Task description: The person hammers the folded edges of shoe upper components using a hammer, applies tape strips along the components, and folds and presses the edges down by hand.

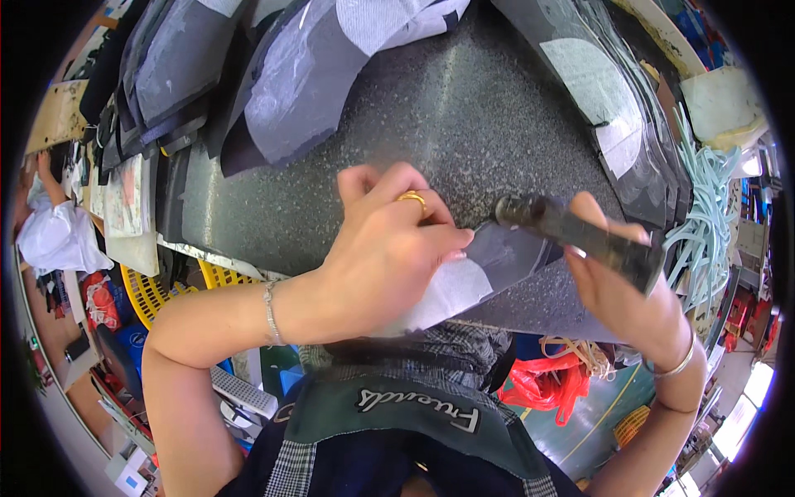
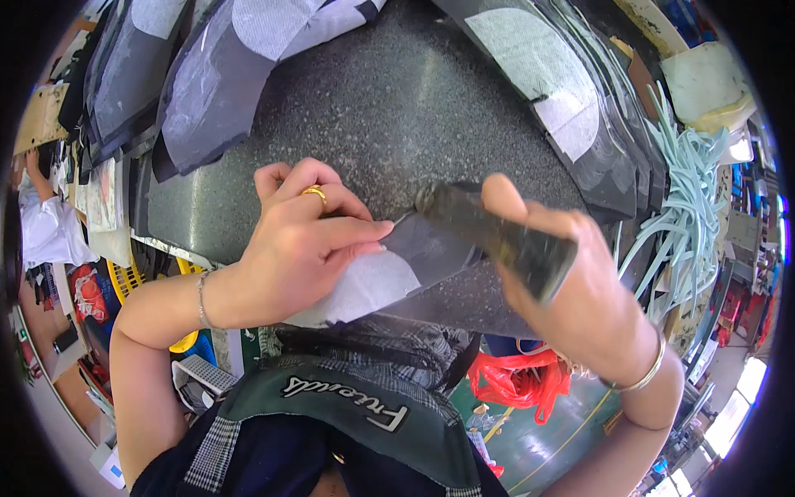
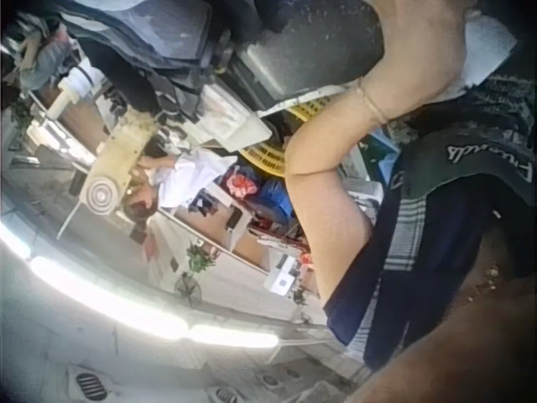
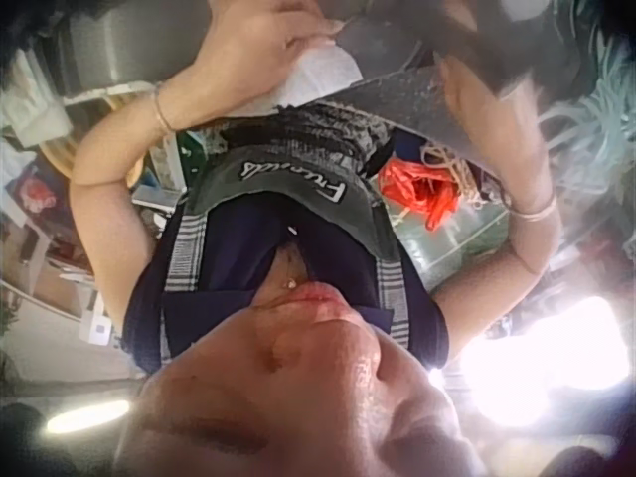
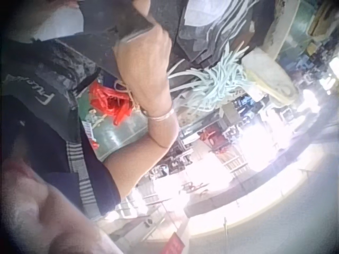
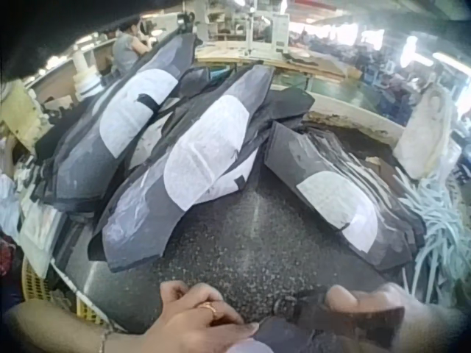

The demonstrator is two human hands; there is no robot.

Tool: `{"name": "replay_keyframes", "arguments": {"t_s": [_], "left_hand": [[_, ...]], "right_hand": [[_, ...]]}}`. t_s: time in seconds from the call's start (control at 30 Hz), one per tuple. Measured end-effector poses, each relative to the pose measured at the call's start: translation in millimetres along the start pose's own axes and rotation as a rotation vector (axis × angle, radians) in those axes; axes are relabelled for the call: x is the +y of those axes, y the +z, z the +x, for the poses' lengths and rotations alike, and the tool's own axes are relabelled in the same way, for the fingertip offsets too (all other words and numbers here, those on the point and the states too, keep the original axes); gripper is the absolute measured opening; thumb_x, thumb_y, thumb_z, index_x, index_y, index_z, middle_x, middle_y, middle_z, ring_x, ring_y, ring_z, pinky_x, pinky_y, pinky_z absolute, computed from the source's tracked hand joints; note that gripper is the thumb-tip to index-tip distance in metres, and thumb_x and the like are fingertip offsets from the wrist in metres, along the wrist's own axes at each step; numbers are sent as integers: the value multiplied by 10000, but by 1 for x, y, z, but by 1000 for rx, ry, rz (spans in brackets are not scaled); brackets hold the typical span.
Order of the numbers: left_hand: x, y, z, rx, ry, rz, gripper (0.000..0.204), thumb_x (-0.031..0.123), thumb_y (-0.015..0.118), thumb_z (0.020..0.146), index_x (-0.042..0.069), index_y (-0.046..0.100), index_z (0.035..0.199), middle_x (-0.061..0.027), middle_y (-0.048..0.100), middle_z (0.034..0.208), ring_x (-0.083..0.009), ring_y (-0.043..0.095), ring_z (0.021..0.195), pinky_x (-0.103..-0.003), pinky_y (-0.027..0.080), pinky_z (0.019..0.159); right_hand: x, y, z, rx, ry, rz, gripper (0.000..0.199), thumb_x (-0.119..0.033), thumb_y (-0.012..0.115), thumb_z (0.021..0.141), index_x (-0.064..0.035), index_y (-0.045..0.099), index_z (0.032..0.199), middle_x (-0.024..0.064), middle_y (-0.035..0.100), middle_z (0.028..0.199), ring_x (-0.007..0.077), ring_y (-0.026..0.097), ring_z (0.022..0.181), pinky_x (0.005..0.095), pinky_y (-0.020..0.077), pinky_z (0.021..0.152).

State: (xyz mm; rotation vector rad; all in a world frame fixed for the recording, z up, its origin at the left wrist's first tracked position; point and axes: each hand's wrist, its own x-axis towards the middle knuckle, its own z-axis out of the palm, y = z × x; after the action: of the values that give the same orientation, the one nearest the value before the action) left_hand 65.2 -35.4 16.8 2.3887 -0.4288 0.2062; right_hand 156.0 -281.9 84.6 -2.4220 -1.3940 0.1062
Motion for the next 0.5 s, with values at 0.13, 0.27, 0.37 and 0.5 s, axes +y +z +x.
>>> {"name": "replay_keyframes", "arguments": {"t_s": [0.13,0.27,0.37,0.5], "left_hand": [[10,-3,1,50,102,245,267,138,804,665,153,762,928,51,654,855,-198,548,914,-410,313,833],[-2,-5,-12,51,33,69,257,87,741,668,124,749,922,4,621,889,-236,554,901,-419,350,835],[4,-1,-16,70,135,178,270,93,752,670,99,745,940,-18,623,882,-227,561,878,-447,396,820],[7,-8,-14,-44,64,83,256,60,695,695,60,724,950,-65,601,880,-244,593,813,-372,487,686]], "right_hand": [[-4,-7,13,-260,182,381,347,31,646,791,23,566,1128,214,599,788,421,600,679,445,471,604],[-4,-6,13,-141,97,136,285,46,618,817,19,563,1096,203,575,745,401,598,651,415,461,556],[-12,-14,20,-236,308,162,198,-14,635,861,-2,565,1045,155,600,1056,283,564,753,321,445,653],[-5,9,-12,-174,72,225,247,91,600,834,65,579,1078,173,671,1014,273,643,720,417,510,664]]}}
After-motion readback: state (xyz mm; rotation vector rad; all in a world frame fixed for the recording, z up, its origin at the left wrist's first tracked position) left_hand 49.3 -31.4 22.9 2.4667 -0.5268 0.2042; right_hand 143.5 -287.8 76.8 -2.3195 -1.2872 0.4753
